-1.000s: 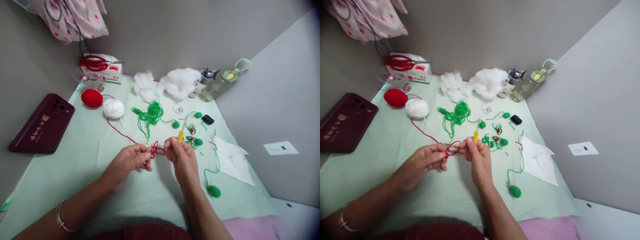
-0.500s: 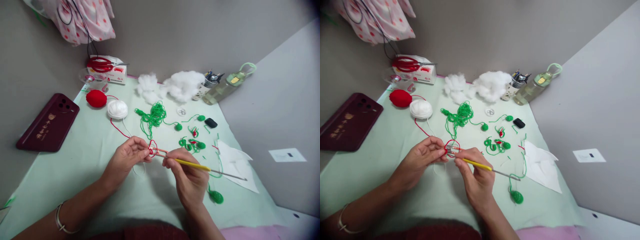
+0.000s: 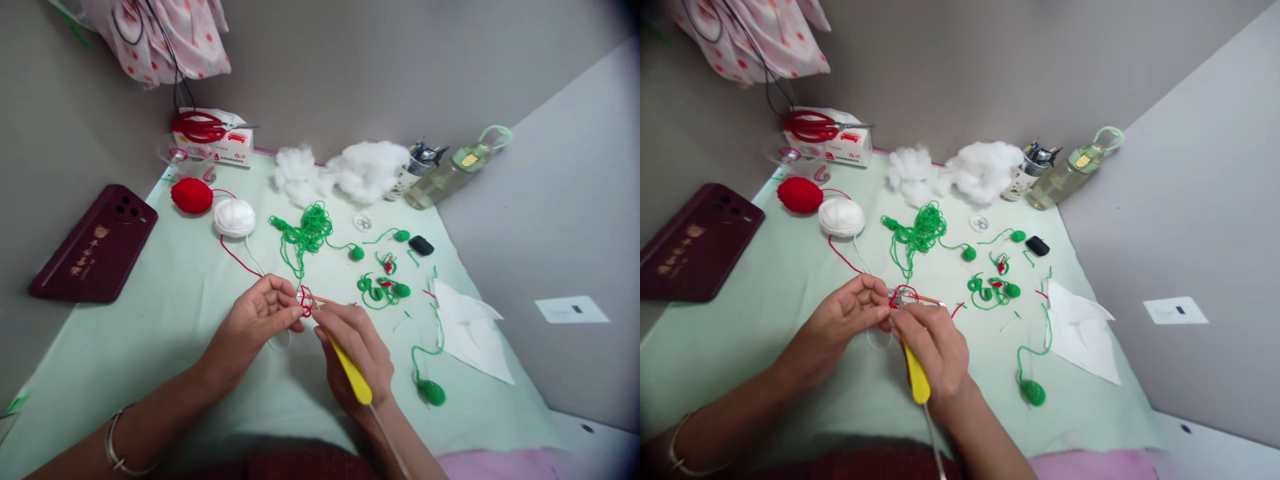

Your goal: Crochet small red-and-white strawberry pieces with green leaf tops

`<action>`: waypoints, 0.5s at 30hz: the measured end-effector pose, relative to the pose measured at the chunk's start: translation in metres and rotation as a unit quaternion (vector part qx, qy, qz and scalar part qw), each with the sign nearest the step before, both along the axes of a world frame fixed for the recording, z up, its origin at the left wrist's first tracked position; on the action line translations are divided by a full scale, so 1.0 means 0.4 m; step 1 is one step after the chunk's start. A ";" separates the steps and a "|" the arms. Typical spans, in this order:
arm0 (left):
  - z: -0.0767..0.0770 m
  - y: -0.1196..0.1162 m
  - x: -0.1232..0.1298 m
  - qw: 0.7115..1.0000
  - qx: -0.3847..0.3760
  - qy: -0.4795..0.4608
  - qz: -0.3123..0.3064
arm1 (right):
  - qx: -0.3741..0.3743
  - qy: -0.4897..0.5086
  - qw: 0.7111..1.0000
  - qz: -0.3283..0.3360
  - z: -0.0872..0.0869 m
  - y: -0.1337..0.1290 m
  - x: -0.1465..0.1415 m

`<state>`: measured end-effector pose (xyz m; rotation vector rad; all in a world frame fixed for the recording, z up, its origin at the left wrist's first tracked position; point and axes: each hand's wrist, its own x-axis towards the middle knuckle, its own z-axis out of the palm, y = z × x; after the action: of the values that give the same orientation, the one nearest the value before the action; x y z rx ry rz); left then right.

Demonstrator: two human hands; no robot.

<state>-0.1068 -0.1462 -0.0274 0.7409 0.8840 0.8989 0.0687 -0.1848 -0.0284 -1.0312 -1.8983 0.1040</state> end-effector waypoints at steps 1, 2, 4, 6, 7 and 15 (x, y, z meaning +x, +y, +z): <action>-0.001 0.000 -0.002 1.000 -0.001 -0.005 -0.005 | -0.027 0.029 0.999 0.004 0.010 0.001 -0.003; -0.003 0.000 -0.003 1.000 -0.001 -0.007 -0.004 | -0.053 0.058 0.997 0.006 0.021 0.003 -0.006; -0.005 0.000 -0.005 1.000 -0.003 -0.005 0.006 | -0.083 0.088 0.993 0.012 0.038 0.005 -0.011; -0.005 -0.001 -0.005 1.000 -0.003 0.000 0.016 | -0.086 0.075 0.993 0.019 0.042 0.007 -0.012; -0.005 -0.002 -0.004 1.000 -0.002 0.001 0.020 | -0.079 0.056 0.995 0.023 0.038 0.007 -0.011; 0.012 -0.003 -0.001 0.999 -0.027 -0.038 -0.014 | 0.024 -0.107 0.994 -0.010 -0.016 -0.009 0.007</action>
<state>-0.1072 -0.1475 -0.0225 0.6668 0.8255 0.8702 0.0716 -0.1885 -0.0349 -1.0628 -2.0720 -0.0666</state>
